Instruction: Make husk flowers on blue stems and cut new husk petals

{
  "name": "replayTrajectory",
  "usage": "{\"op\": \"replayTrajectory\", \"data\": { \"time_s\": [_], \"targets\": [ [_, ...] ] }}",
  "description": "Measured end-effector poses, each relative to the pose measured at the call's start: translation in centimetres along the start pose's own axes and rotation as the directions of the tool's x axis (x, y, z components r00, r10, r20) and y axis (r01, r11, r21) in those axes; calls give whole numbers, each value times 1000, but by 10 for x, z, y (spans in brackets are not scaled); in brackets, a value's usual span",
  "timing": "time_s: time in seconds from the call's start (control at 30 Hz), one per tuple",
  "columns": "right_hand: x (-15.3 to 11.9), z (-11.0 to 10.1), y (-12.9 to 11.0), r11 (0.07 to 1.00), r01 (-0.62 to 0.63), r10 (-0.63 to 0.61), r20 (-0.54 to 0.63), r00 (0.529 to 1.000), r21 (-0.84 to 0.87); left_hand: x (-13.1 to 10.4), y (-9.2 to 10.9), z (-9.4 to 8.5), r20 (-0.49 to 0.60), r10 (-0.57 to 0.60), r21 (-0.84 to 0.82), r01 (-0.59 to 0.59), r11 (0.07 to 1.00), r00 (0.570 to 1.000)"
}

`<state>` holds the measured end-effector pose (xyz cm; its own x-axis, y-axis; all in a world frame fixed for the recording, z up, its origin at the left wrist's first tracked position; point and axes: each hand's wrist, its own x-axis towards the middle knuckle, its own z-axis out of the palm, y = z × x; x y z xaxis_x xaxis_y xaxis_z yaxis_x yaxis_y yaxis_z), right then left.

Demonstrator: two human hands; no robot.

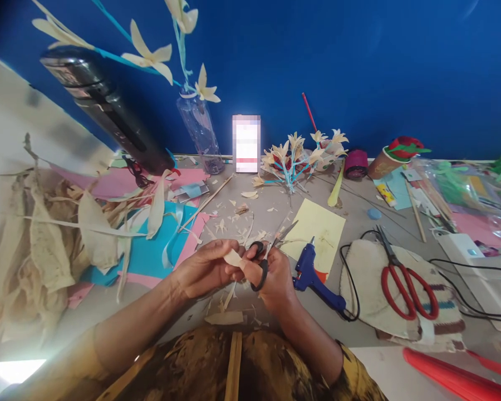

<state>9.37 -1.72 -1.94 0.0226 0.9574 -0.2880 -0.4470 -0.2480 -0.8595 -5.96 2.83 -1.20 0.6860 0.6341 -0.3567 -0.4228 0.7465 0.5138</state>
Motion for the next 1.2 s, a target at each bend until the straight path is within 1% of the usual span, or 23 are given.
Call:
{"op": "replayTrajectory", "data": {
  "time_s": [0.07,0.13,0.2,0.27,0.33,0.4,0.43,0.5,0.53,0.57,0.63,0.7,0.77,0.87,0.93,0.97,1.07,1.13,1.2],
  "targets": [
    [2,-1,1,999,37,-37,-29,999,7,0,1,2,-44,40,1,-40,999,998],
    [2,0,-2,999,47,-48,-32,998,-12,-1,1,3,-67,68,87,-62,994,995],
    [0,3,-7,998,32,-33,-9,999,-59,-1,-1,5,-78,87,208,-69,976,993],
    [-2,6,-11,994,6,-4,20,1000,-108,-1,-1,5,-93,75,258,-49,965,993],
    [-3,7,-12,992,-22,26,36,999,-127,-2,1,6,-105,13,208,9,978,994],
    [-3,7,-10,990,-13,16,20,1000,-137,-2,6,6,-93,-38,106,48,993,995],
    [-3,7,-9,990,4,-3,1,1000,-141,-3,9,6,-89,-20,57,25,998,996],
    [-1,5,-7,990,44,-51,-46,998,-135,-3,13,7,-106,79,-9,-81,997,991],
    [-1,5,-6,991,59,-68,-71,995,-121,-3,14,7,-118,125,-17,-128,992,985],
    [0,4,-6,993,65,-74,-93,993,-98,-3,13,8,-125,153,-4,-154,988,980],
    [1,4,-6,997,59,-64,-106,992,-47,-2,7,9,-113,143,79,-134,988,983],
    [1,3,-6,998,52,-53,-85,995,-21,-1,-1,10,-103,131,181,-111,977,986],
    [1,3,-5,999,43,-43,-40,998,-5,0,-7,11,-109,133,219,-107,970,985],
    [-1,4,-3,999,8,-8,11,1000,31,2,-9,11,-65,74,115,-67,991,995],
    [-2,4,0,998,-16,15,15,1000,57,2,-10,11,-24,37,32,-36,999,999],
    [-2,4,1,997,-21,20,8,1000,69,3,-11,11,-17,36,3,-36,999,999],
    [-1,4,2,995,-25,28,-28,999,93,3,-15,12,-26,69,-5,-69,998,997],
    [0,3,2,996,-8,13,-60,998,88,3,-18,12,-70,123,56,-120,991,990],
    [2,2,1,998,19,-14,-81,997,65,3,-19,12,-130,195,134,-178,975,972]
  ]
}}
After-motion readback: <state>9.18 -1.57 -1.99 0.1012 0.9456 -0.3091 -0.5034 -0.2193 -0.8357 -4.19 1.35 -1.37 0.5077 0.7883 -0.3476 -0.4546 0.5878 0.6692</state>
